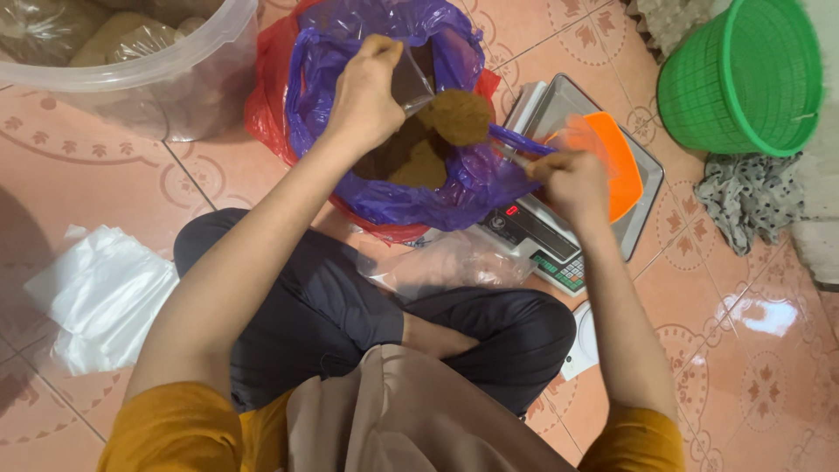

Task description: The person scoops a brown powder from a large purple bag into small clear plastic bags using a metal spoon. They place the filled bags onto a digital scale to measure the weight, then set the filled bags aside.

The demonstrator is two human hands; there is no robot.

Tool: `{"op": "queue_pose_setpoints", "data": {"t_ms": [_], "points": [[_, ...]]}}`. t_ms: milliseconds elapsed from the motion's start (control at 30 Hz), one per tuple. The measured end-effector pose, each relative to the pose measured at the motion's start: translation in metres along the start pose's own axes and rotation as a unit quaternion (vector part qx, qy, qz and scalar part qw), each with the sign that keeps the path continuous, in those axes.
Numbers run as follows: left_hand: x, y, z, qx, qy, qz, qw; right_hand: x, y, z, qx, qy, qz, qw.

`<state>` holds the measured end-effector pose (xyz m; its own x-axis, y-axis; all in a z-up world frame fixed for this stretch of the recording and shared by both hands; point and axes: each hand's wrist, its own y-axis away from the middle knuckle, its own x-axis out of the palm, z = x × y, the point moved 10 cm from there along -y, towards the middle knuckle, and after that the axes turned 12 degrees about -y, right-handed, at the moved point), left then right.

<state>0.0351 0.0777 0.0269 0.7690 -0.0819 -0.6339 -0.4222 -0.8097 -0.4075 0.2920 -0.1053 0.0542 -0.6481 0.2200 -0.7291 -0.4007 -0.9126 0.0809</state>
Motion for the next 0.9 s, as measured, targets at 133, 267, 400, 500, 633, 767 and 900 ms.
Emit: {"op": "queue_pose_setpoints", "data": {"t_ms": [133,267,400,500,633,767,900], "points": [[0.014,0.001,-0.003,-0.015,-0.002,0.03,0.999,-0.037,0.008,0.035,0.068,-0.033,-0.004,0.997],[0.023,0.003,-0.008,-0.02,0.003,0.051,0.999,-0.047,0.009,0.072,0.043,-0.062,0.008,0.997],[0.031,0.006,-0.012,-0.039,0.026,0.07,0.996,-0.03,0.005,0.077,0.052,-0.069,0.038,0.996],[0.037,0.007,-0.017,-0.03,0.017,0.082,0.996,-0.016,0.002,0.092,-0.021,-0.035,0.061,0.997],[0.038,0.012,-0.024,-0.012,0.025,0.066,0.997,-0.007,-0.005,0.089,0.019,0.062,0.061,0.996],[0.043,0.012,-0.027,-0.009,0.032,0.062,0.997,0.003,-0.011,0.102,0.005,0.148,0.058,0.987],[0.042,0.012,-0.027,-0.014,0.054,0.048,0.997,0.021,-0.011,0.134,-0.099,0.279,0.015,0.955]]}}
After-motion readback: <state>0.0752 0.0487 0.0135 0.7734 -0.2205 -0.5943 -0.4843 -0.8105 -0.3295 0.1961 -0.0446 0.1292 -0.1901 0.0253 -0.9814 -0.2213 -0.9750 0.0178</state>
